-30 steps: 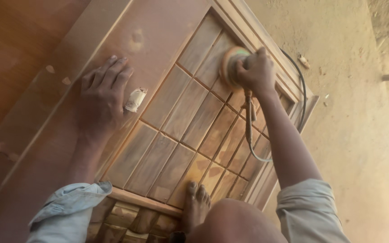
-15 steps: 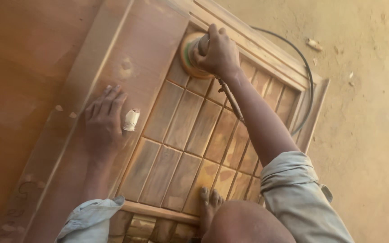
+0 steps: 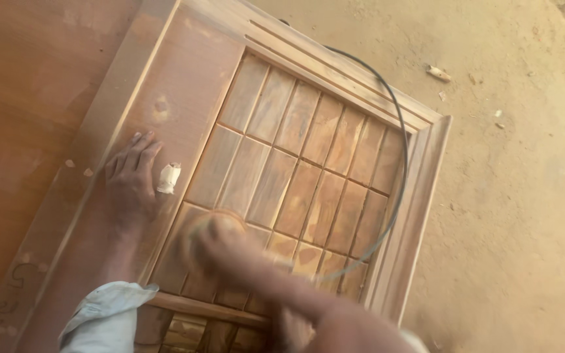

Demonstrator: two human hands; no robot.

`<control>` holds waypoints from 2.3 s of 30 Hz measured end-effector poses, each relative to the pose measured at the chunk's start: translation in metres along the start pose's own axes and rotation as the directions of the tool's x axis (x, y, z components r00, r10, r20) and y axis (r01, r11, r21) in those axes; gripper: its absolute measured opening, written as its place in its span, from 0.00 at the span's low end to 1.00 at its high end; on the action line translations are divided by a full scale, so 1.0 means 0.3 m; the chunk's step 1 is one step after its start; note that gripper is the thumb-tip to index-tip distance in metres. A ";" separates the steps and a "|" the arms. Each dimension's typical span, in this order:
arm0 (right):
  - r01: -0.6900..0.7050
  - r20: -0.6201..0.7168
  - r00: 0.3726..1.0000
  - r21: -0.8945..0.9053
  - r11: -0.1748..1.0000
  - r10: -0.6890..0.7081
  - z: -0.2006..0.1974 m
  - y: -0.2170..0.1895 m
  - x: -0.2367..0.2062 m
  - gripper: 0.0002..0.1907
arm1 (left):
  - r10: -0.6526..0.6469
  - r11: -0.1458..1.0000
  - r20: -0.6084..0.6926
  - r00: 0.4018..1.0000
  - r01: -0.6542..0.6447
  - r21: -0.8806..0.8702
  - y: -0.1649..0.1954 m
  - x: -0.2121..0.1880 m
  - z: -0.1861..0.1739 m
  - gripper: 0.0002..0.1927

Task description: The person uses an orbital sander to smooth the surface of a wooden door laid flat on the floor. They move the sander across the panels and frame while stabilizing the door with their left hand.

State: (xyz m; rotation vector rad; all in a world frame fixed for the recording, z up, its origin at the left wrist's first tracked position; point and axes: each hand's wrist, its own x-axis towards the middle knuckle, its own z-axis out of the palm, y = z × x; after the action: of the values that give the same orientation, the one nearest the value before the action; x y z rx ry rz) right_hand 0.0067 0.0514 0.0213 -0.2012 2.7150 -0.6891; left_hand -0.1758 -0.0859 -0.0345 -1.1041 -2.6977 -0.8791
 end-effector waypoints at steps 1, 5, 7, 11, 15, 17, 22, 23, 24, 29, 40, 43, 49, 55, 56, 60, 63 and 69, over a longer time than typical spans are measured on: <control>-0.022 -0.020 1.000 0.038 0.999 0.023 0.045 -0.054 -0.028 0.27 | 0.012 1.000 0.002 1.000 -0.012 -0.003 -0.001 -0.001 -0.001 0.26; 0.009 -0.038 0.999 0.187 0.982 -0.001 0.119 -0.052 -0.104 0.23 | 0.063 0.997 0.028 0.998 -0.064 0.045 0.035 0.007 0.019 0.29; 0.040 -0.126 0.992 0.160 0.986 -0.020 0.116 -0.026 -0.125 0.20 | 0.131 0.991 -0.067 0.989 -0.131 -0.002 0.099 0.036 0.078 0.29; 0.025 -0.114 0.993 0.263 0.965 0.005 0.079 0.006 -0.130 0.17 | 0.259 0.966 0.149 0.954 -0.255 -0.043 0.281 0.177 0.286 0.32; 0.010 -0.163 0.986 0.213 0.977 0.026 0.051 0.049 -0.110 0.18 | 0.300 0.908 0.370 0.879 -0.383 0.172 0.396 0.418 0.489 0.37; 0.016 -0.206 0.978 0.218 0.976 0.030 0.052 0.070 -0.111 0.18 | 0.259 0.888 0.470 0.844 -0.400 0.228 0.414 0.528 0.548 0.37; -0.109 -0.124 0.981 0.293 0.950 0.150 0.112 0.106 -0.095 0.11 | 0.125 0.922 0.594 0.794 -0.314 0.226 0.431 0.633 0.608 0.39; -0.120 -0.161 0.972 0.275 0.954 0.169 0.125 0.108 -0.091 0.12 | 0.096 0.918 0.599 0.795 -0.303 0.255 0.438 0.634 0.616 0.41; -0.092 -0.229 0.964 0.201 0.975 0.138 0.134 0.116 -0.086 0.13 | 0.062 0.916 0.599 0.799 -0.284 0.285 0.448 0.635 0.626 0.42; -0.156 -0.045 0.984 0.261 0.953 0.173 0.082 0.142 -0.073 0.14 | 0.053 0.916 0.560 0.827 -0.264 0.303 0.494 0.657 0.601 0.39; -0.526 -0.196 0.763 0.365 0.768 0.616 -0.228 0.417 0.061 0.34 | -0.023 0.889 0.319 0.947 0.165 -0.427 0.509 0.273 0.179 0.25; -0.289 -0.401 0.778 0.455 0.842 0.484 -0.263 0.546 0.133 0.38 | -0.099 0.941 0.101 0.990 0.126 -0.313 0.537 0.252 0.266 0.27; -0.179 -0.637 0.551 0.540 0.822 0.539 -0.237 0.916 -0.116 0.22 | -0.470 0.871 0.097 0.877 0.444 0.211 0.609 0.475 0.430 0.54; -0.766 -0.682 0.055 0.441 0.469 0.730 -0.180 1.211 -0.407 0.27 | -0.443 0.896 0.581 0.683 0.308 0.321 0.556 0.721 0.439 0.42; -0.802 -0.678 0.097 0.380 0.460 0.729 -0.157 1.234 -0.416 0.28 | -0.385 0.919 0.523 0.760 0.268 0.287 0.554 0.736 0.446 0.41; -0.859 -0.659 0.224 0.215 0.465 0.718 -0.089 1.264 -0.425 0.33 | -0.288 0.944 0.379 0.879 0.195 0.266 0.587 0.749 0.489 0.37; -0.857 -0.620 0.233 0.232 0.459 0.749 -0.085 1.256 -0.431 0.34 | -0.264 0.949 0.415 0.871 0.157 0.274 0.604 0.750 0.503 0.37; -0.859 -0.603 0.224 0.248 0.447 0.766 -0.093 1.244 -0.435 0.36 | -0.208 0.961 0.536 0.818 0.068 0.268 0.622 0.756 0.515 0.36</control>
State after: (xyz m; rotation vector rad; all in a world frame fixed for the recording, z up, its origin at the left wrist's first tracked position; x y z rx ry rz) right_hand 0.0986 0.4177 -0.0997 1.6928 2.8145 -0.2002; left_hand -0.1980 0.2442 -0.0070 -1.2812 -3.2760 -0.2330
